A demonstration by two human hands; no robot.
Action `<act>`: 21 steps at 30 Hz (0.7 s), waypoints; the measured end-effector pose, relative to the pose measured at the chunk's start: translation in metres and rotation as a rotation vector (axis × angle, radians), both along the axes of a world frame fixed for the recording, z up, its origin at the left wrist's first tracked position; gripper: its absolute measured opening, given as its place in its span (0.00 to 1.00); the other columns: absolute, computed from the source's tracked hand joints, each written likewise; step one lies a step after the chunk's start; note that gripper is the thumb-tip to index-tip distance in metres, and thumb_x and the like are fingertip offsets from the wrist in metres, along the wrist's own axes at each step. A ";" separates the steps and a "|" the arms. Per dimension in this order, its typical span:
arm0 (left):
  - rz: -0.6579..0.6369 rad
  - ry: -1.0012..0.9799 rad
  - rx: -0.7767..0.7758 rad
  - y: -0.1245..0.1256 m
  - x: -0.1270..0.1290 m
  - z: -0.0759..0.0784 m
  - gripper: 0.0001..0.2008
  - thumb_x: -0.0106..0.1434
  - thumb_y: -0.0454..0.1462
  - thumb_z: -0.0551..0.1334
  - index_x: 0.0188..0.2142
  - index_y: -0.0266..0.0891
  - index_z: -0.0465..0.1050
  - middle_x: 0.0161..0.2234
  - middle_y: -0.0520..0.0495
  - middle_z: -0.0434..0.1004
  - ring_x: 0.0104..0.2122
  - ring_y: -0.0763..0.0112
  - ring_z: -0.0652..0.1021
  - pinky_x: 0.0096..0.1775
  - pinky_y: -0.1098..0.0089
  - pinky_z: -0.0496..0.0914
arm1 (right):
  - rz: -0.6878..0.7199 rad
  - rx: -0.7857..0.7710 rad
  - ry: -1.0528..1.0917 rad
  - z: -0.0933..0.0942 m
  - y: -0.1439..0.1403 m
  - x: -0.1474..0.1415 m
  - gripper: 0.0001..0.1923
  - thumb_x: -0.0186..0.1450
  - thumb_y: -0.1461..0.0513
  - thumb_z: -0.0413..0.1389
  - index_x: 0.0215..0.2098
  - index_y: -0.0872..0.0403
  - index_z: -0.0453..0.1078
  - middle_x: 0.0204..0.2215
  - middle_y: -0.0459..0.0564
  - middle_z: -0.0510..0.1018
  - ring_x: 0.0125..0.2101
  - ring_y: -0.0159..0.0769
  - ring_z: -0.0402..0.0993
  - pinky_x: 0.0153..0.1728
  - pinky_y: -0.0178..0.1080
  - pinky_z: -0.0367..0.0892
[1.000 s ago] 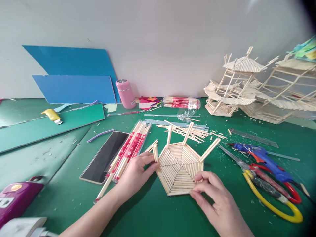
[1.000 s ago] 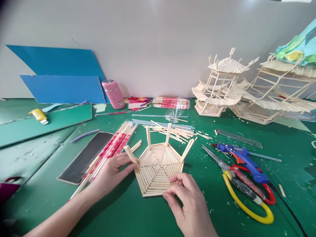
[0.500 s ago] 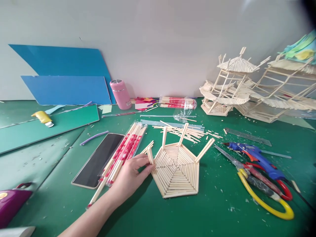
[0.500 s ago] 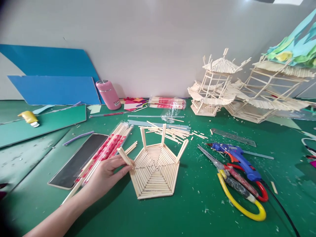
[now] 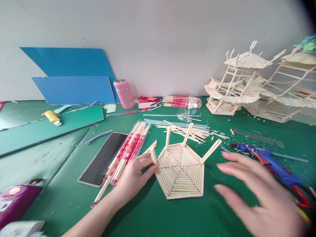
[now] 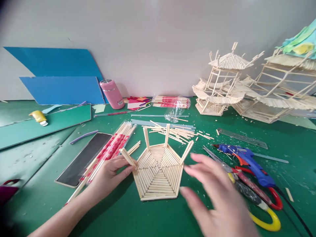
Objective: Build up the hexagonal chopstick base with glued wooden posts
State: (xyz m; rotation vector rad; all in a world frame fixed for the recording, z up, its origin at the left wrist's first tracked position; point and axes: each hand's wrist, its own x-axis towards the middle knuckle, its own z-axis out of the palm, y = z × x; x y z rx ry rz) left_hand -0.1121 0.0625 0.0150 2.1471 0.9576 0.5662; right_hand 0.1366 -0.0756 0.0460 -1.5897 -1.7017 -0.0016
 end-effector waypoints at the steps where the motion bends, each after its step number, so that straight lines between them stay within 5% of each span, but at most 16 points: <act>1: 0.000 -0.002 0.000 0.000 0.000 0.000 0.09 0.61 0.36 0.54 0.28 0.38 0.70 0.31 0.49 0.71 0.33 0.72 0.72 0.35 0.73 0.67 | 0.081 -0.075 -0.004 0.000 0.012 -0.012 0.21 0.57 0.62 0.55 0.49 0.52 0.62 0.44 0.54 0.67 0.43 0.41 0.66 0.41 0.41 0.65; 5: 0.009 0.000 -0.013 -0.001 0.001 0.002 0.10 0.61 0.37 0.54 0.27 0.37 0.70 0.30 0.48 0.71 0.32 0.71 0.72 0.35 0.72 0.66 | 0.377 -0.296 0.199 -0.003 0.057 -0.057 0.21 0.62 0.65 0.48 0.54 0.53 0.56 0.31 0.47 0.71 0.33 0.32 0.68 0.36 0.36 0.66; 12: -0.006 -0.082 -0.048 -0.002 0.002 0.004 0.08 0.60 0.34 0.54 0.31 0.37 0.71 0.29 0.49 0.70 0.31 0.71 0.72 0.33 0.73 0.66 | 0.379 -0.319 0.292 -0.011 0.097 -0.092 0.13 0.62 0.60 0.50 0.44 0.54 0.65 0.28 0.47 0.71 0.30 0.33 0.68 0.31 0.36 0.64; 16: 0.010 -0.076 -0.046 -0.002 0.002 0.004 0.08 0.60 0.33 0.54 0.28 0.36 0.71 0.28 0.49 0.68 0.31 0.71 0.72 0.33 0.73 0.66 | 0.383 -0.279 0.255 -0.019 0.103 -0.099 0.07 0.62 0.62 0.49 0.31 0.53 0.68 0.23 0.45 0.69 0.27 0.32 0.66 0.27 0.34 0.61; 21: 0.020 -0.064 -0.038 -0.002 0.002 0.003 0.07 0.60 0.32 0.54 0.28 0.36 0.70 0.27 0.50 0.68 0.30 0.71 0.72 0.32 0.73 0.66 | 0.389 -0.243 0.264 -0.026 0.104 -0.101 0.08 0.63 0.62 0.48 0.31 0.53 0.68 0.25 0.45 0.69 0.28 0.31 0.66 0.30 0.34 0.60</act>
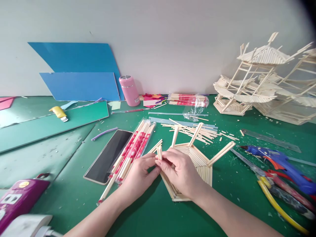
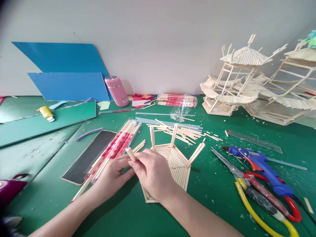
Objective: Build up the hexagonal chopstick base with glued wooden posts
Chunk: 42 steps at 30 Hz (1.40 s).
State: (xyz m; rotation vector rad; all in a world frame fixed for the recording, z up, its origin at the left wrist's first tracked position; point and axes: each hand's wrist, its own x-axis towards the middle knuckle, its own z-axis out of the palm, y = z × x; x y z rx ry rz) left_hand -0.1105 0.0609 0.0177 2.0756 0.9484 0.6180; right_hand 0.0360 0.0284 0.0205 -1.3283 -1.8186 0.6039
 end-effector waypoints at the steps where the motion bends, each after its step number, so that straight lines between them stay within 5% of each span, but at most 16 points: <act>1: 0.003 0.002 0.001 0.000 0.000 0.000 0.07 0.59 0.32 0.54 0.28 0.37 0.70 0.27 0.50 0.68 0.30 0.71 0.72 0.32 0.73 0.66 | 0.002 0.000 0.003 -0.001 0.000 0.000 0.08 0.63 0.62 0.48 0.31 0.53 0.68 0.25 0.45 0.69 0.28 0.31 0.66 0.30 0.34 0.60; 37: 0.012 0.005 0.012 0.000 0.001 0.000 0.10 0.60 0.33 0.53 0.27 0.36 0.71 0.26 0.49 0.68 0.29 0.71 0.72 0.33 0.72 0.67 | 0.006 0.017 0.038 -0.003 0.001 0.000 0.08 0.63 0.62 0.49 0.33 0.54 0.70 0.25 0.47 0.71 0.28 0.32 0.66 0.30 0.35 0.62; 42: 0.008 -0.002 -0.009 -0.001 0.001 0.000 0.08 0.60 0.35 0.55 0.31 0.38 0.72 0.29 0.48 0.70 0.31 0.70 0.72 0.36 0.71 0.67 | -0.037 0.011 0.079 0.008 0.000 0.017 0.13 0.63 0.59 0.47 0.43 0.55 0.66 0.24 0.46 0.71 0.25 0.31 0.66 0.27 0.34 0.63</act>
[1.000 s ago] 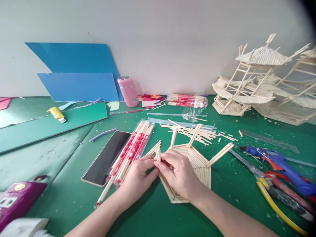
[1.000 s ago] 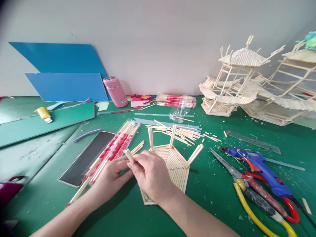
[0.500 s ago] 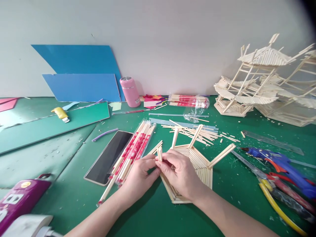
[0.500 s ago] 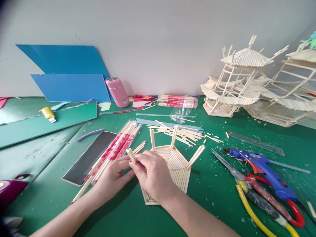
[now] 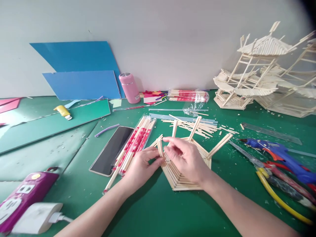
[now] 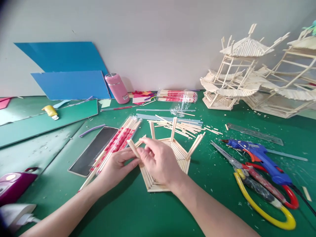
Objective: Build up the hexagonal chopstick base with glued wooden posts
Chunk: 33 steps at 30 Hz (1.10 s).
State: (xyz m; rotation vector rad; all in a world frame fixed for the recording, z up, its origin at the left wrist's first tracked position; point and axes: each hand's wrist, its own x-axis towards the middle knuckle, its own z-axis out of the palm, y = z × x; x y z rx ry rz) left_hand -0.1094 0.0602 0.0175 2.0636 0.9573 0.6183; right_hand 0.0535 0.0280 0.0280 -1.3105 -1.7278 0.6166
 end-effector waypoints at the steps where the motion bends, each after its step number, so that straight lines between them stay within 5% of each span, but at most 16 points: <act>1: 0.001 0.002 -0.008 0.000 0.000 0.000 0.08 0.60 0.36 0.55 0.31 0.38 0.72 0.30 0.48 0.71 0.32 0.70 0.72 0.36 0.71 0.67 | -0.021 -0.001 0.015 0.002 -0.001 0.005 0.13 0.63 0.59 0.47 0.43 0.55 0.66 0.25 0.47 0.71 0.25 0.30 0.67 0.27 0.34 0.63; 7: 0.016 -0.003 -0.036 0.000 0.000 0.000 0.08 0.59 0.36 0.56 0.33 0.38 0.73 0.32 0.48 0.73 0.33 0.70 0.73 0.36 0.71 0.68 | -0.015 0.019 -0.019 -0.001 -0.003 0.014 0.09 0.63 0.63 0.47 0.36 0.55 0.69 0.27 0.48 0.71 0.27 0.30 0.67 0.28 0.33 0.62; 14: 0.009 -0.070 -0.031 0.001 0.002 0.000 0.09 0.59 0.36 0.57 0.36 0.39 0.74 0.38 0.48 0.75 0.37 0.67 0.74 0.39 0.70 0.68 | 0.082 0.005 0.001 -0.007 0.001 0.001 0.10 0.61 0.62 0.51 0.40 0.54 0.68 0.28 0.45 0.70 0.25 0.27 0.66 0.26 0.31 0.63; 26: 0.052 -0.037 -0.037 0.002 -0.001 -0.005 0.07 0.57 0.34 0.57 0.31 0.36 0.74 0.28 0.49 0.73 0.30 0.70 0.73 0.31 0.73 0.67 | 0.114 0.048 0.063 -0.010 0.008 -0.009 0.07 0.61 0.62 0.51 0.34 0.55 0.71 0.27 0.45 0.72 0.25 0.28 0.66 0.27 0.32 0.61; 33: 0.038 -0.086 -0.079 0.003 0.000 -0.007 0.08 0.57 0.34 0.57 0.34 0.36 0.74 0.30 0.47 0.72 0.31 0.69 0.72 0.33 0.72 0.67 | 0.109 0.061 0.093 -0.012 0.009 -0.010 0.07 0.61 0.62 0.52 0.32 0.55 0.71 0.26 0.45 0.71 0.24 0.27 0.65 0.26 0.31 0.60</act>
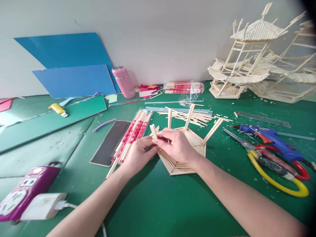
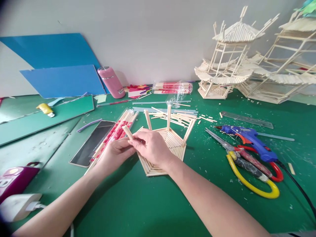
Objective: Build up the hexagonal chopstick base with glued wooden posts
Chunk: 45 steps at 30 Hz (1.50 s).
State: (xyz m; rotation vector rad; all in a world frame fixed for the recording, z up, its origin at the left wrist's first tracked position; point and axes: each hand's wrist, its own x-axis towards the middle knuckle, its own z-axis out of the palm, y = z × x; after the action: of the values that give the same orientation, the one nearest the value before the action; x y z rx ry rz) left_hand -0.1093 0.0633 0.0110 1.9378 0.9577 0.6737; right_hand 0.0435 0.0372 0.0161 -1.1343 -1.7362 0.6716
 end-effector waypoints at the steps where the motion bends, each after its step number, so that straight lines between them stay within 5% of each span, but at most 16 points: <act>1: 0.000 0.004 -0.002 0.000 0.000 0.000 0.08 0.57 0.35 0.57 0.34 0.36 0.74 0.30 0.47 0.72 0.31 0.69 0.72 0.33 0.71 0.67 | -0.002 0.001 0.003 0.000 0.000 0.000 0.06 0.61 0.62 0.52 0.32 0.55 0.71 0.25 0.45 0.71 0.24 0.27 0.65 0.25 0.31 0.60; 33: -0.037 0.062 0.052 0.000 -0.001 0.003 0.09 0.59 0.35 0.54 0.31 0.36 0.73 0.28 0.48 0.69 0.31 0.70 0.71 0.36 0.71 0.67 | -0.032 -0.003 -0.025 0.002 -0.002 -0.002 0.04 0.60 0.64 0.52 0.28 0.54 0.69 0.23 0.43 0.68 0.25 0.28 0.65 0.27 0.31 0.60; 45: -0.041 0.016 0.000 -0.001 -0.004 0.007 0.10 0.52 0.29 0.56 0.34 0.37 0.72 0.32 0.48 0.71 0.34 0.69 0.73 0.37 0.70 0.69 | -0.009 -0.024 -0.015 0.002 -0.003 -0.003 0.06 0.61 0.63 0.51 0.28 0.54 0.69 0.23 0.45 0.68 0.26 0.30 0.66 0.27 0.33 0.62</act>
State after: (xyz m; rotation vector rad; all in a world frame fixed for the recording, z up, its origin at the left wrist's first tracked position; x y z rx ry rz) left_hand -0.1134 0.0621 0.0179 1.9600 0.9252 0.6349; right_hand 0.0410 0.0337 0.0184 -1.1656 -1.7385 0.6824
